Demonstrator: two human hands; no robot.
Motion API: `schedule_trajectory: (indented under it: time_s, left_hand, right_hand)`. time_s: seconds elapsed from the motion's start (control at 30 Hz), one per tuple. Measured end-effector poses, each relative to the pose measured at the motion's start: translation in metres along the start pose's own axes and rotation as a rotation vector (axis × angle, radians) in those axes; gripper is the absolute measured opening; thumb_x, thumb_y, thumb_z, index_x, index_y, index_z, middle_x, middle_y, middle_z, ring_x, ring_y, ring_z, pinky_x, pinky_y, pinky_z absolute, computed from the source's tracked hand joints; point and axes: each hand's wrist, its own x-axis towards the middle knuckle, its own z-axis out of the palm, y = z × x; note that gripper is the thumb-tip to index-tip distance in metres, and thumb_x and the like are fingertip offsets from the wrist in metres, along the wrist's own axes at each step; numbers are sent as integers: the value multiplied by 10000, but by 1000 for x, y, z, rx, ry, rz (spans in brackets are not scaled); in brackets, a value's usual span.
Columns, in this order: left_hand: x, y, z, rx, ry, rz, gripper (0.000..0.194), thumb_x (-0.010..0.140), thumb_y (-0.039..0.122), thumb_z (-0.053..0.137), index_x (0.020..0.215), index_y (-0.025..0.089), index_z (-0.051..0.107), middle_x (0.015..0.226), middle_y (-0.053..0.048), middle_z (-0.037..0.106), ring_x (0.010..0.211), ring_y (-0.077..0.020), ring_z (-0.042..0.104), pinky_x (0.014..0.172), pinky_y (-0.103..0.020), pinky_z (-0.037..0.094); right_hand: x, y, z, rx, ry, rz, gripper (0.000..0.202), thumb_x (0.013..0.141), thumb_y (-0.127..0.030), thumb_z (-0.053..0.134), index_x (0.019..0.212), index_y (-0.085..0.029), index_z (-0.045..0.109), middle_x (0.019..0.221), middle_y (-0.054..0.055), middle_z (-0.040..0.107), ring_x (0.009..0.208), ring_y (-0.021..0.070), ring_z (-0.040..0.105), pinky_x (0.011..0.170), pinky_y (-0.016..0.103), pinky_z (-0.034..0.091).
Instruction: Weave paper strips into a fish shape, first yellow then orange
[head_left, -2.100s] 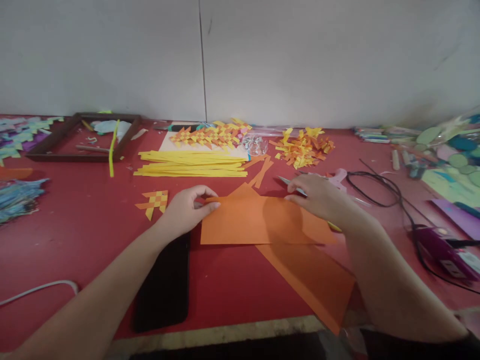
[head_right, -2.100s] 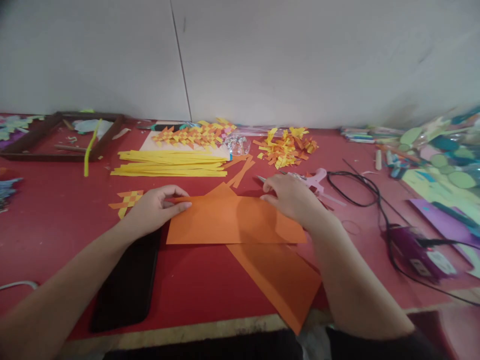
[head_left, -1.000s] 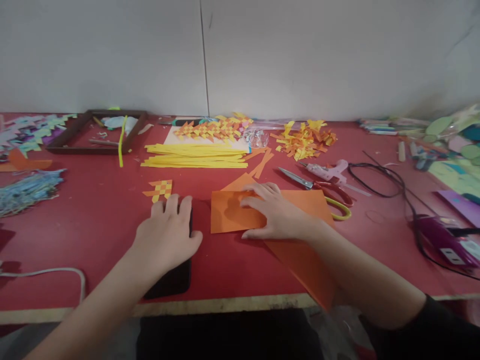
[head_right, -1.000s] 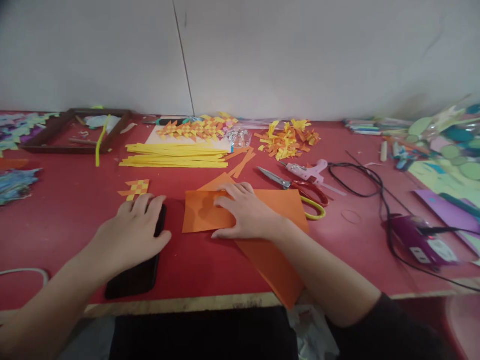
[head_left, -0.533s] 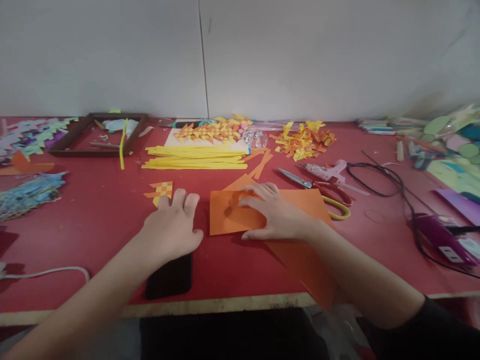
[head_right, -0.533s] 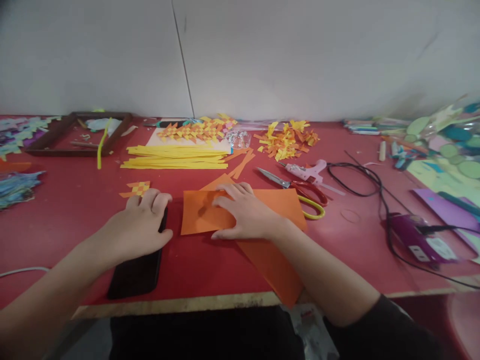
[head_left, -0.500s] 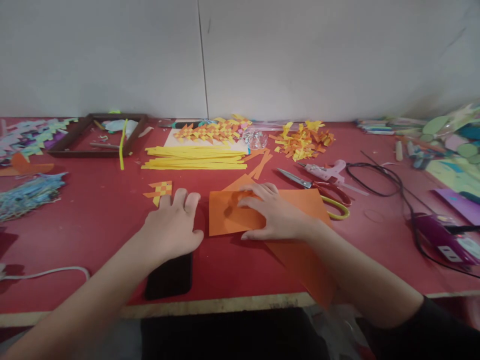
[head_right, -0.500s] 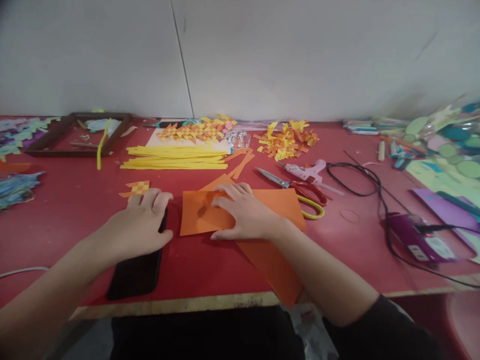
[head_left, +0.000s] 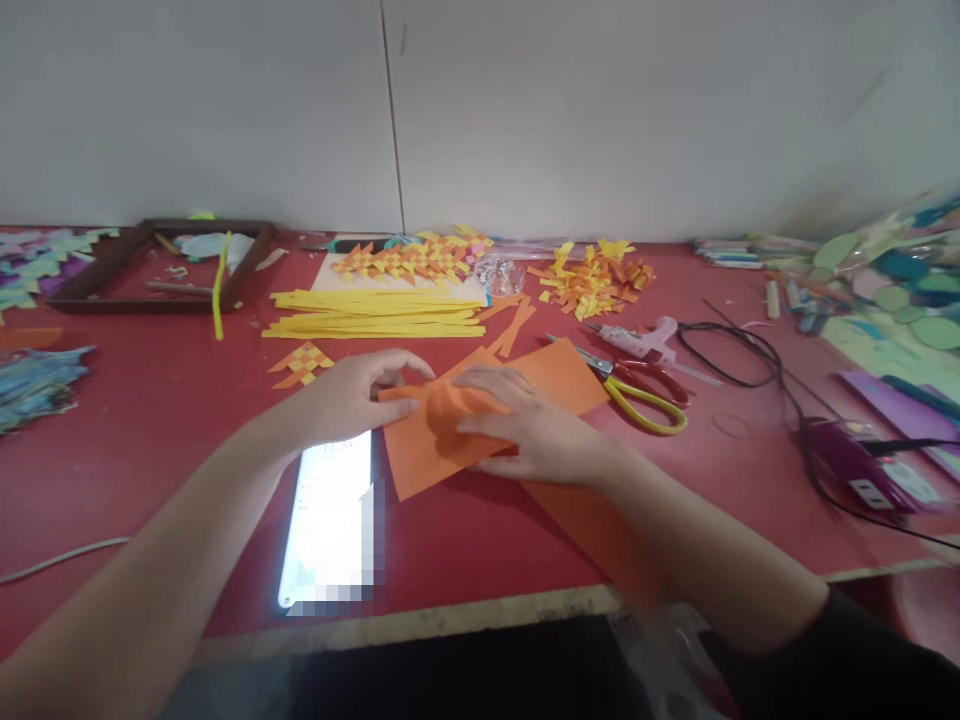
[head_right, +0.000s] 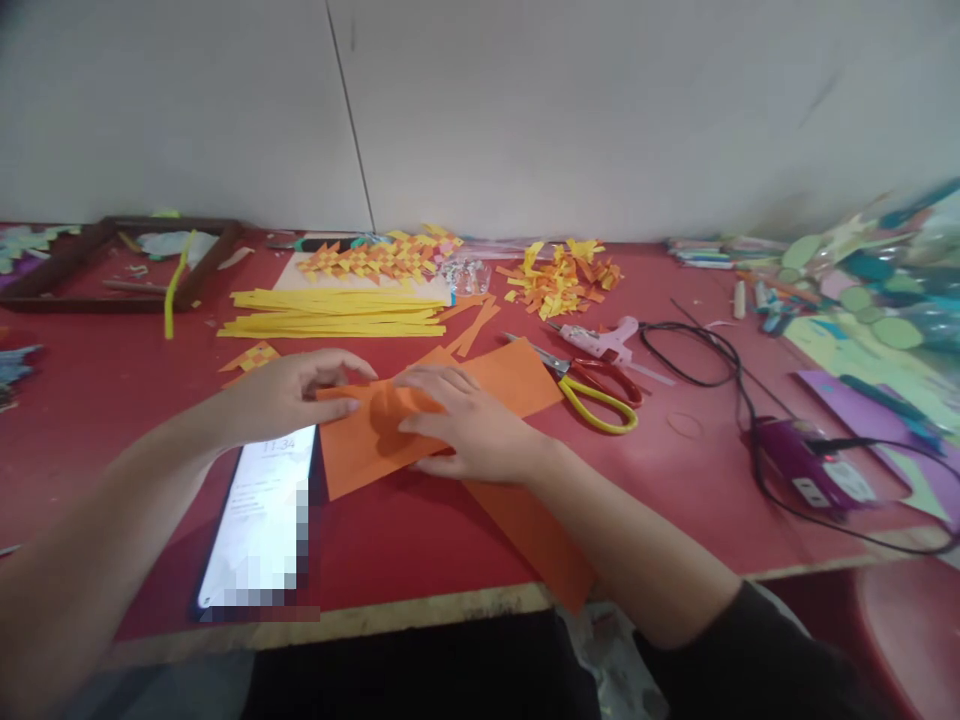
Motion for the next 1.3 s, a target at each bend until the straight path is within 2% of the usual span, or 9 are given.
schedule_trajectory:
  time_s: [0.07,0.2,0.5,0.67,0.9,1.03,1.13,1.2,1.3]
  left_hand:
    - [0,-3,-1,18,-84,15,300,726,435,674,966,258,707,915,-43,735,820,-228,680,710,-320,523]
    - [0,-7,-1,129,-144,21,241,798,425,610,937,252,704,968,-49,741,848,-224,680,782,-333,514]
    - [-2,-17,3,172,-210,24,253,846,403,576,1026,252,671,1060,-61,723,915,-223,677,794,-317,493]
    - [-5,-18,4,145,-224,-9,384,860,426,572,1206,260,568,1026,-60,731,850,-217,686,700,-299,479]
    - [-4,-15,6,110,-177,60,365,848,431,613,1160,245,585,1053,-42,722,883,-197,690,735,-274,495]
    - [-3,-15,9,100,-140,110,354,848,426,616,1138,223,597,1143,-52,684,944,-192,677,755,-261,507]
    - [-5,-10,9,154,-182,79,388,876,463,564,1181,222,579,1083,-59,699,900,-197,676,734,-283,523]
    - [-8,-3,7,301,-119,46,386,907,469,501,1180,210,583,1081,-74,694,909,-221,666,767,-335,530]
    - [-16,8,1,670,159,-14,391,962,410,353,1096,149,612,1097,-131,660,1027,-302,615,882,-466,491]
  right_hand:
    - [-1,4,3,-5,19,-37,204,907,-305,564,1026,-224,709,1260,126,589,1215,275,504,1021,474,408]
    - [-2,9,6,48,-31,-88,259,972,-262,463,993,-224,719,1007,78,704,968,203,622,878,382,489]
    - [-10,8,-9,38,-133,28,221,926,-207,503,1052,-199,685,1048,89,682,986,212,614,880,383,506]
    - [-12,15,-11,-6,-90,-22,285,961,-168,405,997,-205,686,978,57,717,942,210,631,864,372,502]
    - [-8,-12,-22,-289,25,-68,292,921,-97,410,1010,-172,678,931,68,717,939,231,614,925,422,404]
    - [-7,-16,-22,-274,178,1,208,861,-113,467,831,-176,662,826,62,680,848,213,597,925,412,378]
    - [-8,-8,-18,-232,154,71,194,801,-95,466,704,-181,611,714,51,617,719,187,541,834,382,403]
    - [-8,-1,-15,-220,105,100,179,778,-90,466,683,-174,593,675,43,582,676,176,508,813,380,400]
    - [-9,6,-11,-202,42,119,167,768,-93,465,678,-170,583,665,37,566,667,171,492,800,370,397]
